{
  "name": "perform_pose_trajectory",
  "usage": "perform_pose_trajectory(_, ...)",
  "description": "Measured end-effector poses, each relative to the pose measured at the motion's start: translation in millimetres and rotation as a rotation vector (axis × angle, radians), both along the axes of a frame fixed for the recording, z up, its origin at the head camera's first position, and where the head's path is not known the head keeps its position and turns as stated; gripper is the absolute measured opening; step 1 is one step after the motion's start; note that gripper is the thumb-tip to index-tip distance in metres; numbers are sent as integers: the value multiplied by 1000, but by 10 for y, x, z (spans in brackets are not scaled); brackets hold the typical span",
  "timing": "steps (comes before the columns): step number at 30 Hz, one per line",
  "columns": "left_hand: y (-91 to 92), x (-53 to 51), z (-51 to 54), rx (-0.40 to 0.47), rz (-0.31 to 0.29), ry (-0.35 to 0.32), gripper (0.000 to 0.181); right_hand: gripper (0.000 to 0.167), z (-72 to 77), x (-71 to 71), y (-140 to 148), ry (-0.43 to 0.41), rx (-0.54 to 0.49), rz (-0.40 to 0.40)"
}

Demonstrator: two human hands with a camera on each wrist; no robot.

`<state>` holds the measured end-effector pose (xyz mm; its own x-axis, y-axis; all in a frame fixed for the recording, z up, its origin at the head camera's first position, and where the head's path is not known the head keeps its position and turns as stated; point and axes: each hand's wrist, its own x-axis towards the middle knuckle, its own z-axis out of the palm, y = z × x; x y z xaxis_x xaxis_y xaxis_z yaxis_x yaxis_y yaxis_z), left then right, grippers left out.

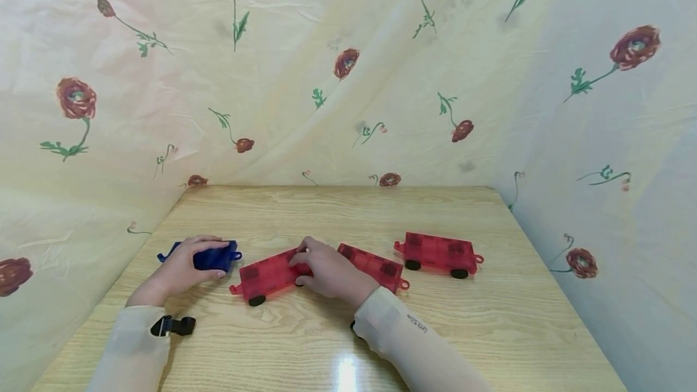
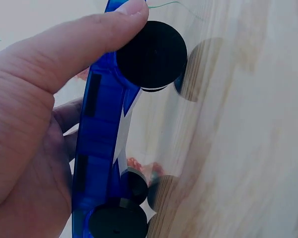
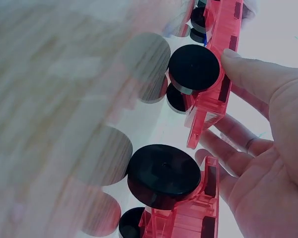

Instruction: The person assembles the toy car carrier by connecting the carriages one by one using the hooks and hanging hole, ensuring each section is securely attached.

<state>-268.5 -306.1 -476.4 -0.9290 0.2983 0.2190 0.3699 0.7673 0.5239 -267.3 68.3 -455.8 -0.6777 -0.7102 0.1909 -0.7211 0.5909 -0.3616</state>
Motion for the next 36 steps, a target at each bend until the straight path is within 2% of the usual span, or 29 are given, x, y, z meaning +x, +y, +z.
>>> perform_pose_trajectory(11, -35, -14, -10, 52, -13, -1, 64, 32, 7, -7, -2, 52, 42, -16)
perform_pose_trajectory(27, -107, 39, 28, 167, 4, -77, 66, 32, 19, 15, 6, 72, 35, -45)
perform_pose_trajectory(36, -109, 50, 48, 204, -43, -59, 63, 32, 28, 1, 21, 62, 40, -60)
